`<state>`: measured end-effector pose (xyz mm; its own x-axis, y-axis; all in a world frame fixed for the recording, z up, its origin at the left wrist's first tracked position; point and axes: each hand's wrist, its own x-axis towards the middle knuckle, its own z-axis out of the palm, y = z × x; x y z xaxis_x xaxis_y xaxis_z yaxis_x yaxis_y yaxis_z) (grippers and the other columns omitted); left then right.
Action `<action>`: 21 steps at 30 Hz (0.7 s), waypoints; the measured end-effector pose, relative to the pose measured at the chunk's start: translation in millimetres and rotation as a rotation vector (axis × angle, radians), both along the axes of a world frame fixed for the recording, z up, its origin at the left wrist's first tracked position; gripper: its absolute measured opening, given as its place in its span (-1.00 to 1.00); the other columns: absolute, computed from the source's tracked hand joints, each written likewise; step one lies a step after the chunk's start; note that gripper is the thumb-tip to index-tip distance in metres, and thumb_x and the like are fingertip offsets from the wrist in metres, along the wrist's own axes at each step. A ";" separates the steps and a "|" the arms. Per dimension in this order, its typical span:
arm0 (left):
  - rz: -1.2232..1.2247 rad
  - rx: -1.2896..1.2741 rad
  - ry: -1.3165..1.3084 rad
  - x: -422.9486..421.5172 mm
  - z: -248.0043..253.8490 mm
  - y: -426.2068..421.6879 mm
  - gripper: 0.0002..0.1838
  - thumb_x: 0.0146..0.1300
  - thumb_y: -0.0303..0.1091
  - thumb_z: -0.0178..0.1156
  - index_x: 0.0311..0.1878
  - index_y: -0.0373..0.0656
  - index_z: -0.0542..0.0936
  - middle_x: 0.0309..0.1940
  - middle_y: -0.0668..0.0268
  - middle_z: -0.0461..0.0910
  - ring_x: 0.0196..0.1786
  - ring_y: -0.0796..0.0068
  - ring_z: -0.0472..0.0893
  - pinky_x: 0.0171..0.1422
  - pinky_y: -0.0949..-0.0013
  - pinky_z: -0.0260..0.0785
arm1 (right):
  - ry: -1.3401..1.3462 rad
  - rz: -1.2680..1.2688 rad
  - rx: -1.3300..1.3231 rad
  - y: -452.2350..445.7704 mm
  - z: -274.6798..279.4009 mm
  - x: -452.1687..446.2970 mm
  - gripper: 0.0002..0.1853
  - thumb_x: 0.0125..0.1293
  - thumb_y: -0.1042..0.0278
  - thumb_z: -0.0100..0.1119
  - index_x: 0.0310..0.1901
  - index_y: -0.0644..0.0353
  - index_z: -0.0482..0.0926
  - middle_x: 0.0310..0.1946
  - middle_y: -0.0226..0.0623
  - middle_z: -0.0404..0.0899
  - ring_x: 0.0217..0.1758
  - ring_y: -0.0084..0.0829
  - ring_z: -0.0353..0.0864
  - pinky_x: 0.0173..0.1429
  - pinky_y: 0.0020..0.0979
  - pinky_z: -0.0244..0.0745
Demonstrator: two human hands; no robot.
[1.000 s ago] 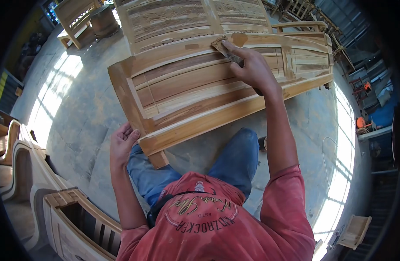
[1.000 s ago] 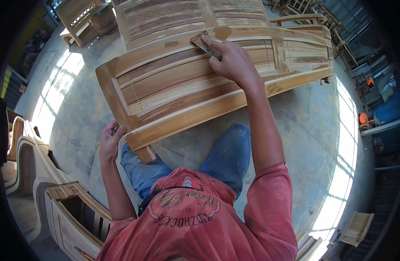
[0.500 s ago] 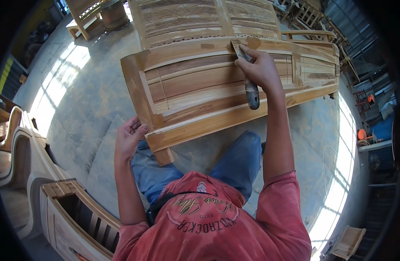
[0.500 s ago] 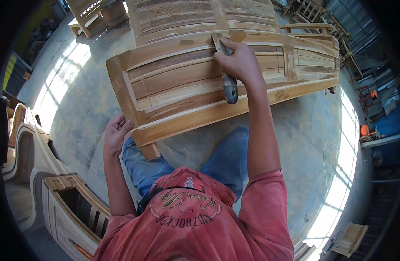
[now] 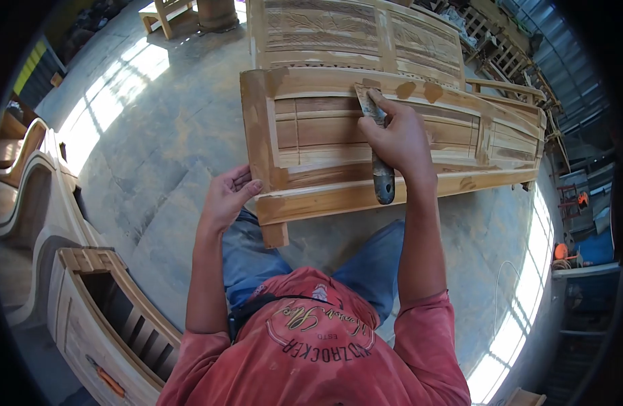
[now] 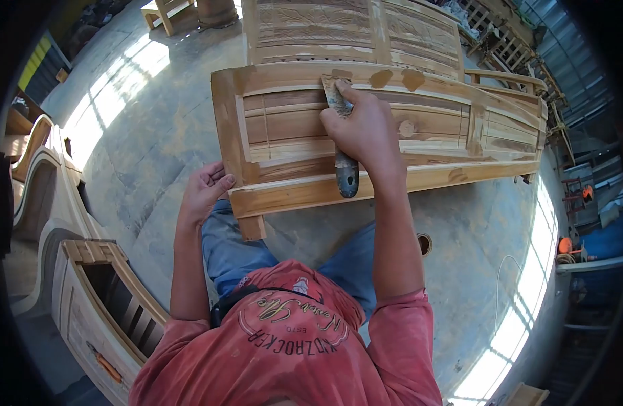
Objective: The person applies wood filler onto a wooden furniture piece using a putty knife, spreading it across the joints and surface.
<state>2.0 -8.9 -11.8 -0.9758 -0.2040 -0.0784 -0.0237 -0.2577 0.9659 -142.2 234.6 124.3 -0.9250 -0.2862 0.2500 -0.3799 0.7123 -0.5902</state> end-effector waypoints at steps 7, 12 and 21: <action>0.003 0.032 0.022 -2.3 -6.7 -1.7 -0.47 0.18 -0.62 0.27 0.23 -0.54 0.41 -0.02 0.04 0.62 -0.05 0.48 0.60 0.07 0.56 0.44 | 0.094 0.061 -0.023 -28.8 5.2 3.1 -0.42 0.01 0.22 0.09 0.08 0.40 0.57 -0.25 0.13 0.67 -0.37 -0.02 0.61 -0.21 -0.23 0.53; -0.018 0.034 0.015 -0.8 -8.2 -2.9 -0.46 0.17 -0.62 0.28 0.23 -0.54 0.41 -0.01 0.04 0.62 -0.05 0.46 0.60 0.07 0.55 0.44 | 0.140 0.115 0.018 -41.9 -5.7 -0.5 -0.45 0.03 0.24 0.09 0.04 0.42 0.59 -0.34 0.11 0.66 -0.43 -0.02 0.59 -0.23 -0.20 0.52; -0.021 0.061 0.025 -1.2 -3.7 -1.9 -0.46 0.15 -0.62 0.30 0.23 -0.53 0.42 0.00 0.01 0.61 -0.03 0.44 0.61 0.08 0.53 0.44 | -0.016 0.044 -0.027 -54.0 11.0 4.7 -0.47 0.03 0.23 0.15 -0.02 0.48 0.59 -0.55 -0.08 0.61 -0.60 -0.30 0.43 -0.40 -0.30 0.44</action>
<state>0.8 -10.7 -15.6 -0.9816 -0.1793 -0.0660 -0.0060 -0.3163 0.9487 -137.5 180.7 135.4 -0.9158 -0.3198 0.2432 -0.4005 0.6791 -0.6151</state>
